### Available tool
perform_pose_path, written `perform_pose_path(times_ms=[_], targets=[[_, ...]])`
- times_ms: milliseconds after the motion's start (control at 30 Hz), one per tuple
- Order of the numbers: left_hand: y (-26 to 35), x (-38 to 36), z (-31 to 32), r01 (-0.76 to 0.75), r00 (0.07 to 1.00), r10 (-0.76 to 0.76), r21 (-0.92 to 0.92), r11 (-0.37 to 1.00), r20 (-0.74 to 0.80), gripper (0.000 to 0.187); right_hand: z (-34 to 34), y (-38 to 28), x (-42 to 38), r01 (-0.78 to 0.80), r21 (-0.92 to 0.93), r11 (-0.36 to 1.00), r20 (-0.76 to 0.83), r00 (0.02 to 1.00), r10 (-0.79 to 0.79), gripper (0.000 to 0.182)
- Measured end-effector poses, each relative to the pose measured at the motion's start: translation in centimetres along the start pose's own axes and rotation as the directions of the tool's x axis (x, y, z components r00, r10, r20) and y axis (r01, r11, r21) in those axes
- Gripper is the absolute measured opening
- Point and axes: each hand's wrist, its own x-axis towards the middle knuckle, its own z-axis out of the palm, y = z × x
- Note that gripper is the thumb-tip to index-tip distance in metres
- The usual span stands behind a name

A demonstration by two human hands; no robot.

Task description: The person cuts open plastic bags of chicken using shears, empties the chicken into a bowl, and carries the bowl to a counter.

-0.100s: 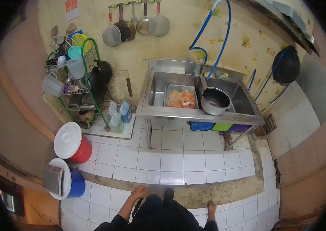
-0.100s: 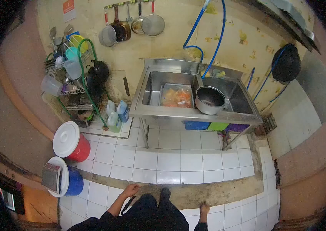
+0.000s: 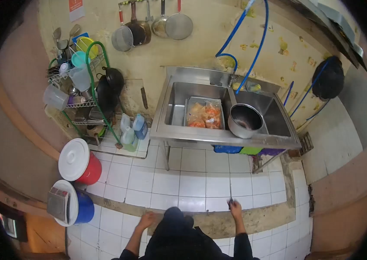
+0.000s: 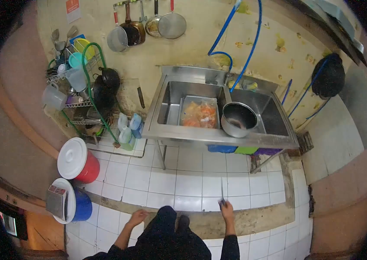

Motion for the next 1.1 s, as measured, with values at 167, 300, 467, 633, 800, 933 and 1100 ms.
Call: perform_pose_path(times_ms=[167,300,467,633,800,933,1100], targets=[[4.2,2.4,-7.6,0.188,0.850,-0.153,0.019,0.982,-0.504,0.009,8.6,-20.9,17.6,0.117,0.193,0.974,0.094,0.986,-0.137,0.023],[10.2,12.6,-9.9,0.211,0.730,-0.142,0.023,0.977,-0.669,0.015,13.6,-27.2,27.0,-0.012,0.231,0.973,0.116,0.993,-0.015,0.022],[19.3,31.2,-12.8,-0.092,0.627,0.203,0.187,0.978,-0.752,0.012,19.3,-24.4,43.5,-0.163,-0.288,0.944,-0.023,0.986,0.164,0.043],[27.9,43.3,-11.8,-0.184,0.740,0.207,0.103,0.977,-0.640,0.014,22.9,-24.0,52.8,-0.356,-0.458,0.814,-0.099,0.931,0.351,0.043],[28.8,53.2,-7.8,-0.218,0.927,0.229,0.071,0.973,-0.296,0.016,25.8,-16.8,54.3,-0.157,-0.385,0.910,-0.041,0.987,0.153,0.047],[26.4,62.0,-1.3,-0.119,0.987,0.132,0.134,0.984,-0.089,0.020,24.8,-17.4,53.5,0.089,-0.359,0.929,-0.104,0.986,-0.134,0.031],[23.5,72.6,9.9,-0.261,0.951,0.242,0.080,0.962,0.194,0.042,24.3,-16.4,51.2,-0.313,-0.076,0.947,-0.145,0.943,0.300,0.042]])
